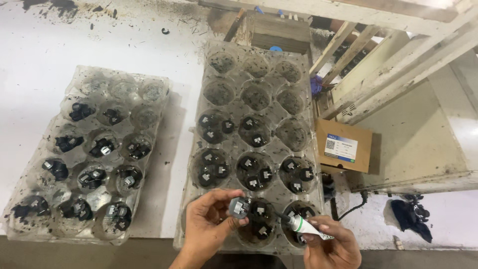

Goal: The person picks black plastic plug components one at a time from plastic trays and squeezes adhesive from a small tube onto each component, then places it back in the tray. They occasionally wipe the tube with a cloth and reach across trays to select the next part.

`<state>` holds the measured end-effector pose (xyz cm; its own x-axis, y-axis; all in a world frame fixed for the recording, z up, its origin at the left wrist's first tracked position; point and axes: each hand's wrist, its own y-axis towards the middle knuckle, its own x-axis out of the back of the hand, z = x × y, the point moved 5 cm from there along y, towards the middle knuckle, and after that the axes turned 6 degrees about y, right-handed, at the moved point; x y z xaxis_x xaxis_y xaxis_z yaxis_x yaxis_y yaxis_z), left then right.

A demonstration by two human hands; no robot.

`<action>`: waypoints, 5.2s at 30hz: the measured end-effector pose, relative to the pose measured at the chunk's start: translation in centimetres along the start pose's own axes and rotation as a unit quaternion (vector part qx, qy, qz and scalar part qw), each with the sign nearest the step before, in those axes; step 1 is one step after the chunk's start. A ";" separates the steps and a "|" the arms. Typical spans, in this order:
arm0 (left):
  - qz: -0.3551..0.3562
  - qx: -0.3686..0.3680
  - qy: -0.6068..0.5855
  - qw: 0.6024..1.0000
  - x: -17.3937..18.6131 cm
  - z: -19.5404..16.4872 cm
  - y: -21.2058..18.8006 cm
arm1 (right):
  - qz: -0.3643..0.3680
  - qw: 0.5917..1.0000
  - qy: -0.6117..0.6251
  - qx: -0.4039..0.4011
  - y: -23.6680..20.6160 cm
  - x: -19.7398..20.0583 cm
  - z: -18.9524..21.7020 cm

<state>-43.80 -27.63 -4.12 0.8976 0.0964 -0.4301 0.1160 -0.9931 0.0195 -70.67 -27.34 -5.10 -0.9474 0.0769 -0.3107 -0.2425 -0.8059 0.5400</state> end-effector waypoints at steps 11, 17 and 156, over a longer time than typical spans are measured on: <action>0.012 0.021 0.041 0.999 -10.3 2.0 -1.0 | 0.074 0.991 -0.095 0.060 4.5 4.7 6.1; 0.002 0.020 0.104 0.994 -12.5 1.1 -1.1 | 0.119 0.973 -0.145 0.135 6.3 4.4 7.5; -0.406 -0.043 0.469 0.783 35.0 -8.4 -2.1 | 0.020 0.997 0.069 -0.026 4.7 -8.7 -3.8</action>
<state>-9.04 -21.61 -11.61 0.4259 0.7414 0.5185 0.8026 -0.5742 0.1618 -62.81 -34.04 -2.83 -0.9175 -0.0344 -0.3962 -0.1905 -0.8366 0.5137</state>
